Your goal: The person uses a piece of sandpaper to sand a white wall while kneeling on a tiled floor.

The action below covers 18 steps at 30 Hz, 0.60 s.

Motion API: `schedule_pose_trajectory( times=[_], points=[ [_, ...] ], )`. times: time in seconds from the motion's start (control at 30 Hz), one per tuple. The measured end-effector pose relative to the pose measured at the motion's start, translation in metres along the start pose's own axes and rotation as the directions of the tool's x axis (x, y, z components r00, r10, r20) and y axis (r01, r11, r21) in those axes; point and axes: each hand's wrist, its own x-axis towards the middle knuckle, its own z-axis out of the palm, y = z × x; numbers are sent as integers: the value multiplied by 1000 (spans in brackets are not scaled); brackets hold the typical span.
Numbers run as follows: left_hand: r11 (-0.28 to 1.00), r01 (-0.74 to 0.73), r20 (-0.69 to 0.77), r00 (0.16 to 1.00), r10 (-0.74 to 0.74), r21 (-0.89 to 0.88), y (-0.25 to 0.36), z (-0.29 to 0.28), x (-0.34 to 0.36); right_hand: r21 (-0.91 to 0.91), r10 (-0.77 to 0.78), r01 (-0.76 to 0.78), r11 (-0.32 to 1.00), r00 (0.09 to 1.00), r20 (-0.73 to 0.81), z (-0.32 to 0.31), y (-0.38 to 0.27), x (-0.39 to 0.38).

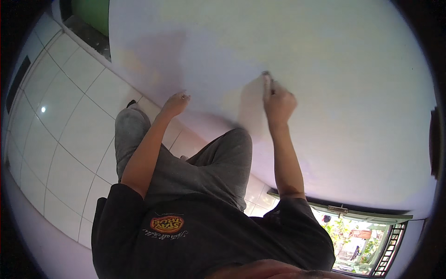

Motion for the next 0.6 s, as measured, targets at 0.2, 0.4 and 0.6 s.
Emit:
schedule_pose_trajectory(
  times=[0.2,0.4,0.6],
  points=[
    [991,129,53,990,-131,44,13,-11,-10,80,66,-67,995,998,8,-7,-12,9],
    [997,64,52,996,-66,32,15,-8,-9,53,21,-21,998,1000,0,-15,-12,14],
    [995,-14,-43,999,19,95,-1,-3,-5,81,6,-3,997,999,-39,-11,-12,9]
  ],
)
